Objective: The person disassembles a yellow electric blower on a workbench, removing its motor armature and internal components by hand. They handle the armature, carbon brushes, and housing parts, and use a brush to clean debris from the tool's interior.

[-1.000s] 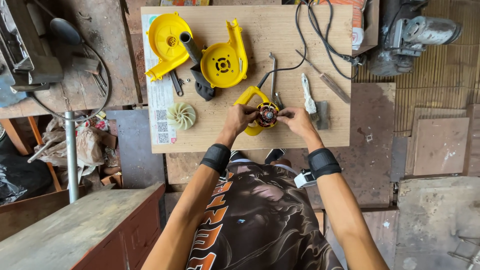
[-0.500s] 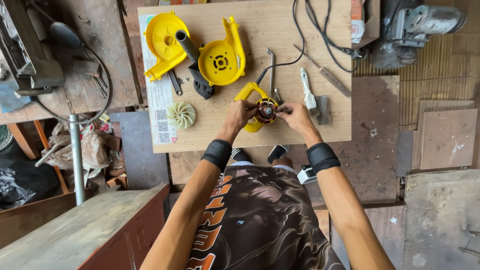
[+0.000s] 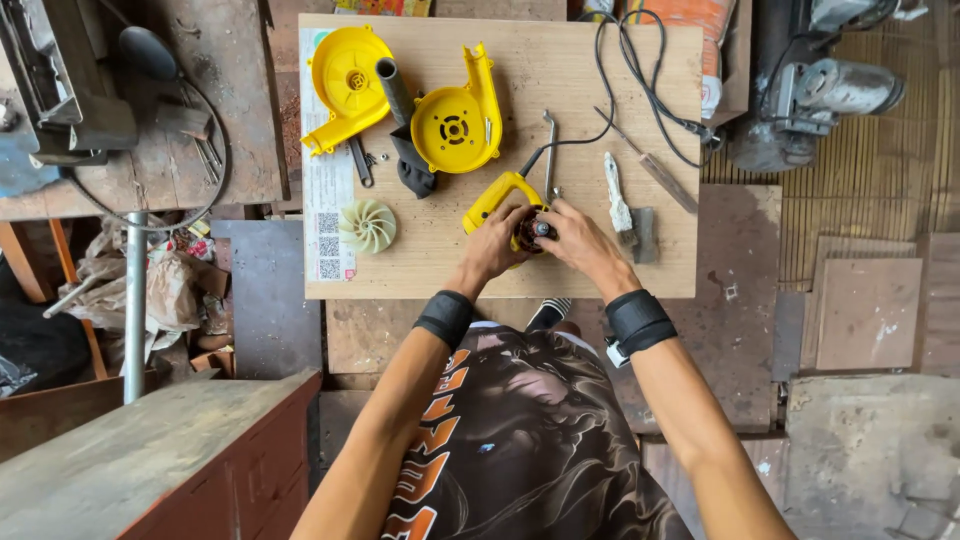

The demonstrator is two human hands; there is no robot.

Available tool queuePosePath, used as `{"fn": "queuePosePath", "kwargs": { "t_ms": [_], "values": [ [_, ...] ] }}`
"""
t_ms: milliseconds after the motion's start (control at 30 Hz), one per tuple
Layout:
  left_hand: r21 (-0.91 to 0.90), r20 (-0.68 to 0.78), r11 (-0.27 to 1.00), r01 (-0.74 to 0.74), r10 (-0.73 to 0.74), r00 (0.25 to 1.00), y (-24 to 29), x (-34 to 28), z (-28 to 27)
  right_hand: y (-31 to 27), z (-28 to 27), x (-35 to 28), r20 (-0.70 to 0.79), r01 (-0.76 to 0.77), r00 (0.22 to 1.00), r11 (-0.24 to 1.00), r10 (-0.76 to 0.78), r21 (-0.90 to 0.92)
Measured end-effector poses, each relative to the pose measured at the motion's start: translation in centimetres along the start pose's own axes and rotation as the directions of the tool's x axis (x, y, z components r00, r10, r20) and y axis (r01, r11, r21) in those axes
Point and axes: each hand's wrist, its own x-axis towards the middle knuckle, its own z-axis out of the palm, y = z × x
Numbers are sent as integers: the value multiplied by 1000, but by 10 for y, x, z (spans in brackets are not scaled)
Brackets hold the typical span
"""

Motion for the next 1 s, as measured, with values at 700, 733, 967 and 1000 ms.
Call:
{"fn": "queuePosePath", "kwargs": {
  "t_ms": [700, 733, 967, 1000],
  "values": [
    [-77, -27, 992, 103, -105, 994, -1, -2, -3, -51, -37, 1, 121, -95, 987, 991, 106, -91],
    [-80, -31, 991, 107, -110, 993, 0, -1, -5, -47, -33, 2, 126, -90, 987, 992, 102, -93],
    [-91, -70, 994, 63, -70, 995, -8, 0, 1, -42, -27, 2, 75, -22, 997, 994, 30, -111],
    [-83, -89, 996, 39, -46, 995, -10, 2, 3, -48, -32, 3, 80, -32, 996, 993, 41, -110]
  ]
}}
